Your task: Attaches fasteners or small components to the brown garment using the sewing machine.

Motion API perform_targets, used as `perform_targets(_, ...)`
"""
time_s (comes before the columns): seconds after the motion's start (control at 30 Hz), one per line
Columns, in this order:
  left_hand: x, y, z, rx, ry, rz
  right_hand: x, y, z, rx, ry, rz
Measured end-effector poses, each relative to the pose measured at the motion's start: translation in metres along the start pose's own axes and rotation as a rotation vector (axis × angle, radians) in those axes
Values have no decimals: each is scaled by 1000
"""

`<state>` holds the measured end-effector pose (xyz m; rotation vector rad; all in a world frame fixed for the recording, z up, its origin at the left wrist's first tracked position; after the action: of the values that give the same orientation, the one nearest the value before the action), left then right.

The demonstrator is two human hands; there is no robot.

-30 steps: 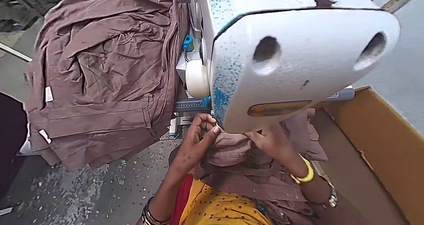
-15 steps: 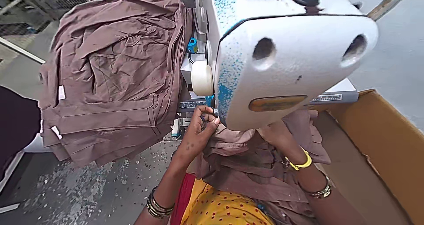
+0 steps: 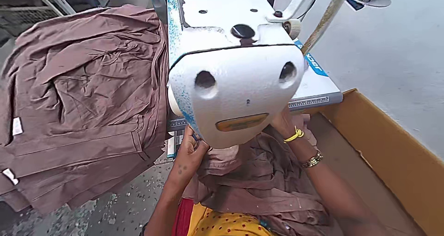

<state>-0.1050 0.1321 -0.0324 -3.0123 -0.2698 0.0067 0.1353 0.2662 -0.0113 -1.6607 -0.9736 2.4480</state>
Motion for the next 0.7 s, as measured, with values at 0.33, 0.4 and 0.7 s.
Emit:
perform_targets(0.33, 2, 4, 1, 29, -11, -14, -21, 20, -13, 212, -321, -65)
perform_targets(0.4, 2, 2, 1, 18, 3, -22, -24, 22, -19, 325, -433, 28)
perform_targets(0.7, 3, 53, -16, 404, -441, 263, -60, 38, 84, -377, -261, -219)
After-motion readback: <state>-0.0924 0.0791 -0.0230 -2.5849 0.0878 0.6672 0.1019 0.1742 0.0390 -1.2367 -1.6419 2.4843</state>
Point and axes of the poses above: each hand's wrist, its own y-axis away from the middle knuckle, its own x-axis out of the palm, z = x × y, the point moved 6 cm from there along -y, towards the middle knuckle, and after that the axes turned 7 degrees about x, right-handed, at the moved point
